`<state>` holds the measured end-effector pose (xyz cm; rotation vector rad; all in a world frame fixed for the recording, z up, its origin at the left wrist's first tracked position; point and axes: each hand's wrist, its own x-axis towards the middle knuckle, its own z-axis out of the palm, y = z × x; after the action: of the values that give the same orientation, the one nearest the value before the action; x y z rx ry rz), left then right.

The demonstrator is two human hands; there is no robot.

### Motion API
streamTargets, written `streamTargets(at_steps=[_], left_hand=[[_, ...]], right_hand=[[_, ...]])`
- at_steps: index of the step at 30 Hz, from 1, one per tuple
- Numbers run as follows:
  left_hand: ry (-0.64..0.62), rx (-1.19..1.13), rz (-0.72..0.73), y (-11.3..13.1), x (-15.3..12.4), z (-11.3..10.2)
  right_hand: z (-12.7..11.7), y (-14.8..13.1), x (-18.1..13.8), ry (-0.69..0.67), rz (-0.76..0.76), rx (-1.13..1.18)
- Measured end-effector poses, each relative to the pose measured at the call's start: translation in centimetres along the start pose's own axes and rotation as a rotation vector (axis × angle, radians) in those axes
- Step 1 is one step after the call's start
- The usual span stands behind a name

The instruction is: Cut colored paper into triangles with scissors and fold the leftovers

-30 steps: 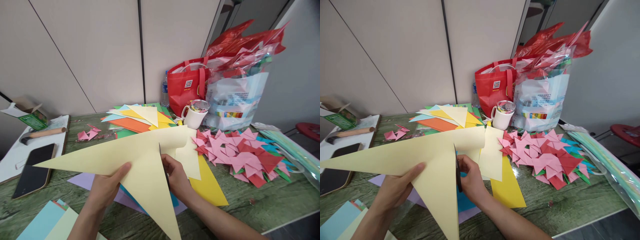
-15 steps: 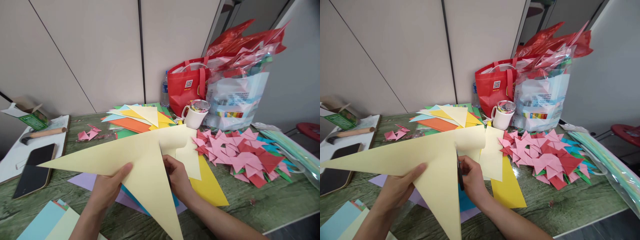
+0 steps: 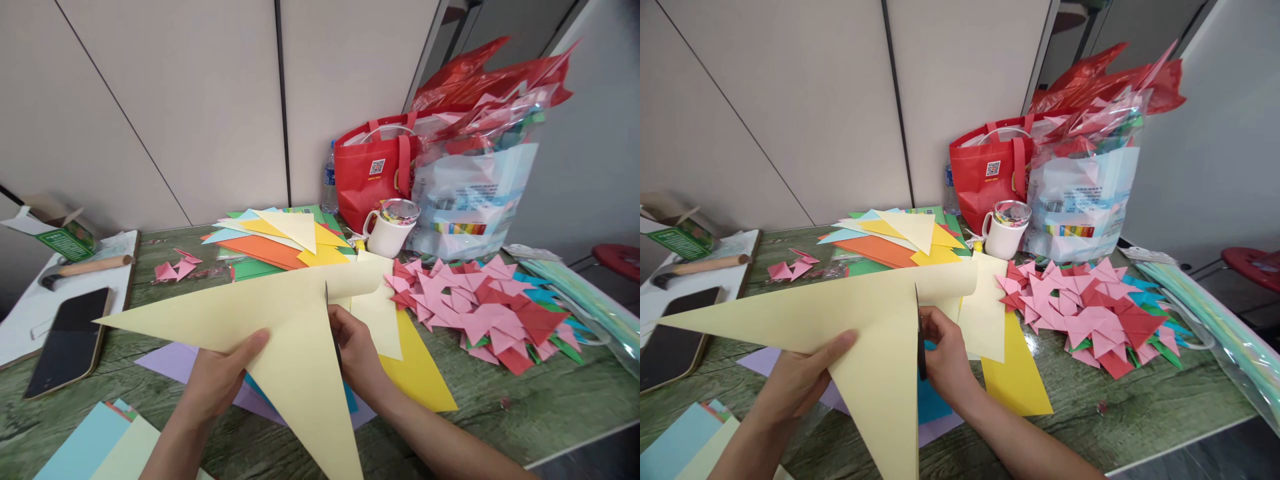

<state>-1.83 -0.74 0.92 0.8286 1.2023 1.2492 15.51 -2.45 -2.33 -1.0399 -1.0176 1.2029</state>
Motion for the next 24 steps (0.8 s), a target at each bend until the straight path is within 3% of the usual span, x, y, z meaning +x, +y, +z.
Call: streamTargets(at_steps=[24], left_hand=[[-0.086,-0.044,-0.011,0.25,-0.24,0.12]], right_hand=[[-0.10,0.55,0.12,0.052,0.038,0.017]])
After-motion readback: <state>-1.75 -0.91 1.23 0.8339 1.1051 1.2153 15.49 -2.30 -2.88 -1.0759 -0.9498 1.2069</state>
